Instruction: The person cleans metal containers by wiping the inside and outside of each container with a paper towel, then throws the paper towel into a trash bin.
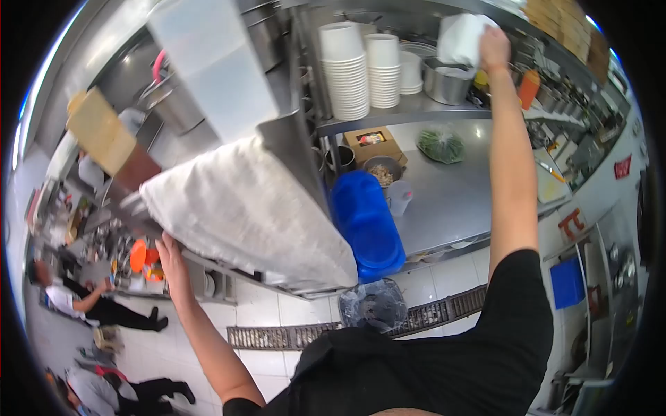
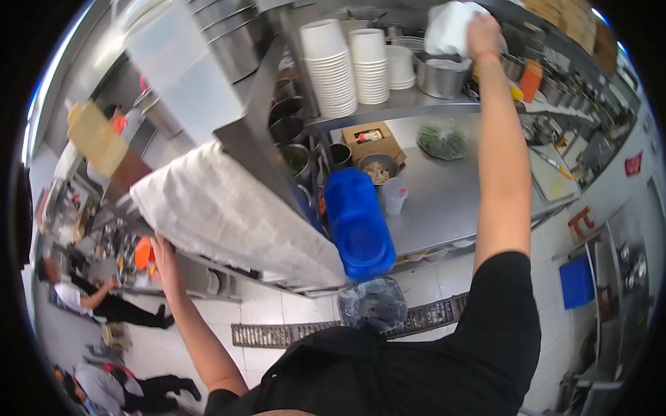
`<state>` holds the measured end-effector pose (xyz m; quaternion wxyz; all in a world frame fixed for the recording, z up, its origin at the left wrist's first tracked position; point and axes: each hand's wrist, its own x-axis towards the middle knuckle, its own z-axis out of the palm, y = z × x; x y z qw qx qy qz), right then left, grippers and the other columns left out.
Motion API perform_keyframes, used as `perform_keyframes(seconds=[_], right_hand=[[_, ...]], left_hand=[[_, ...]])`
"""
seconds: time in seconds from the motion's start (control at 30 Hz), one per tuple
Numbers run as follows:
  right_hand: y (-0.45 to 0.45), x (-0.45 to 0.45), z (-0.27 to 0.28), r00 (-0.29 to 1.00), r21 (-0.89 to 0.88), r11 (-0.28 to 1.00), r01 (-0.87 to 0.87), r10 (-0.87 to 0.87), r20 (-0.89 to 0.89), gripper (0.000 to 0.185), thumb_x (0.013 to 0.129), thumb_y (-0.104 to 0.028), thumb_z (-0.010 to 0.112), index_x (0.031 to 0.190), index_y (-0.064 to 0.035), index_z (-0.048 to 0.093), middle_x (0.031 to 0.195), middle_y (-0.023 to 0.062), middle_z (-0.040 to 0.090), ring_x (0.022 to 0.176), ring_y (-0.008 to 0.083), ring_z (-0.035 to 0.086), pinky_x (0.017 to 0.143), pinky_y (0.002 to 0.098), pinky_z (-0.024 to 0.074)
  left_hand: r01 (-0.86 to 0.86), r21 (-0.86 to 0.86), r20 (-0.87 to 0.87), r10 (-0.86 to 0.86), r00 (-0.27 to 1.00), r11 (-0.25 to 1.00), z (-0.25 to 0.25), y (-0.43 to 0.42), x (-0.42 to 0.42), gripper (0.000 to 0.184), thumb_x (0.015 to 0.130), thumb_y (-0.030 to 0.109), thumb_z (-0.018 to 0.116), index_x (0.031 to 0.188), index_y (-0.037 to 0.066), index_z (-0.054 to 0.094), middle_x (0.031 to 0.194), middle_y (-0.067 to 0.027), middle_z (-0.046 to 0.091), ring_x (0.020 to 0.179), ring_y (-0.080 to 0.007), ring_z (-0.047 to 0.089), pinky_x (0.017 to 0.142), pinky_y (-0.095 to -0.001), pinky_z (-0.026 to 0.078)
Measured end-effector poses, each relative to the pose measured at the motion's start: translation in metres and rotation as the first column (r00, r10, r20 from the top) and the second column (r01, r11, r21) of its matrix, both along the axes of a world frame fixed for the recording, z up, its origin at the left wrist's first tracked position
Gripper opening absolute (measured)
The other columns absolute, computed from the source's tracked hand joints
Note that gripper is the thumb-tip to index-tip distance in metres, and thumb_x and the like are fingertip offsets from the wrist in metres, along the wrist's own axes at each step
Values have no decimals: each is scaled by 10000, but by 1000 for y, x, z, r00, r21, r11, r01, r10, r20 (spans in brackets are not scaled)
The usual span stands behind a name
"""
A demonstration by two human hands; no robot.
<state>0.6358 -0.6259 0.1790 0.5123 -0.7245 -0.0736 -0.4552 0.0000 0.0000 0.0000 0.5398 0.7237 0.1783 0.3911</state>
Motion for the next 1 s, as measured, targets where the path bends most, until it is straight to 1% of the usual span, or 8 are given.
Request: perform_keyframes(seconds=[0.07, 0.13, 0.23, 0.37, 0.4, 0.53, 0.63, 1.0], right_hand=[[6, -94, -31, 951, 215, 927, -307, 288, 114, 289, 997, -189, 592, 1190, -18, 722, 761, 25, 616, 712, 136, 563, 677, 301, 481], [60, -208, -20, 871, 268, 829, -490, 467, 150, 348, 1015, -206, 559, 1265, 21, 648, 949, 118, 613, 854, 224, 603, 765, 374, 524], [117, -384, -54, 805, 494, 672, -551, 584, 102, 455, 1043, -230, 509, 1377, 78, 537, 1232, 257, 607, 1068, 357, 663, 898, 484, 589], [207, -529, -121, 758, 332, 725, -604, 651, -41, 389, 1064, -234, 494, 1256, 94, 577, 1216, 237, 661, 1081, 335, 692, 923, 437, 587], [214, -539, -148, 793, -202, 774, -601, 609, -25, 298, 1067, -200, 502, 1136, 71, 606, 1065, 170, 660, 970, 262, 669, 884, 368, 539], [320, -614, -165, 123, 351, 234, -906, 943, -310, 218, 1102, -169, 489, 1117, 15, 603, 1001, 31, 645, 917, 77, 559, 815, 247, 467], [386, -639, -190, 41, 308, 175, -935, 917, -396, 234, 1109, -178, 480, 1127, 16, 608, 1007, 30, 656, 916, 72, 565, 808, 244, 470], [671, -792, -250, -584, 569, -295, -767, 687, -431, 462, 1020, -267, 667, 1352, 26, 538, 1235, 69, 647, 1122, 136, 605, 955, 298, 500]], left_hand=[[-113, 69, -113, 121, 986, 991, 28, -16, 3, 492, 1118, 428, 417, 1406, 36, 484, 1468, -137, 529, 1396, -225, 482, 1145, -335, 358], [-224, 172, -313, 268, 911, 959, 9, -71, -13, 652, 1073, 419, 525, 1559, 19, 355, 1517, -180, 474, 1372, -268, 474, 1142, -396, 373], [-490, 433, 223, 437, 871, 757, 20, -112, -32, 746, 938, 269, 746, 1552, 43, 386, 1459, -153, 498, 1206, -260, 545, 1041, -402, 449], [354, 184, 132, -380, 915, 917, -19, -175, -36, 1226, 719, 597, 890, 1598, 13, 266, 1548, -145, 416, 1346, -267, 495, 1136, -412, 386], [499, 41, 207, -496, 843, 866, -30, -185, -32, 1282, 714, 633, 877, 1612, 7, 210, 1567, -151, 394, 1374, -273, 472, 1153, -416, 370], [776, -368, 389, -673, 629, 513, -67, -167, -55, 1256, 729, 672, 849, 1593, 1, 231, 1542, -124, 438, 1434, -241, 425, 1171, -408, 379], [747, -584, 509, -575, 641, 316, -91, -125, -99, 1198, 735, 676, 841, 1568, 13, 292, 1512, -113, 470, 1393, -222, 472, 1147, -398, 415], [-87, -687, 252, 349, 903, 722, -126, 122, -304, 341, 961, 309, 768, 1099, 23, 642, 994, -36, 703, 894, -101, 643, 804, -274, 542]])
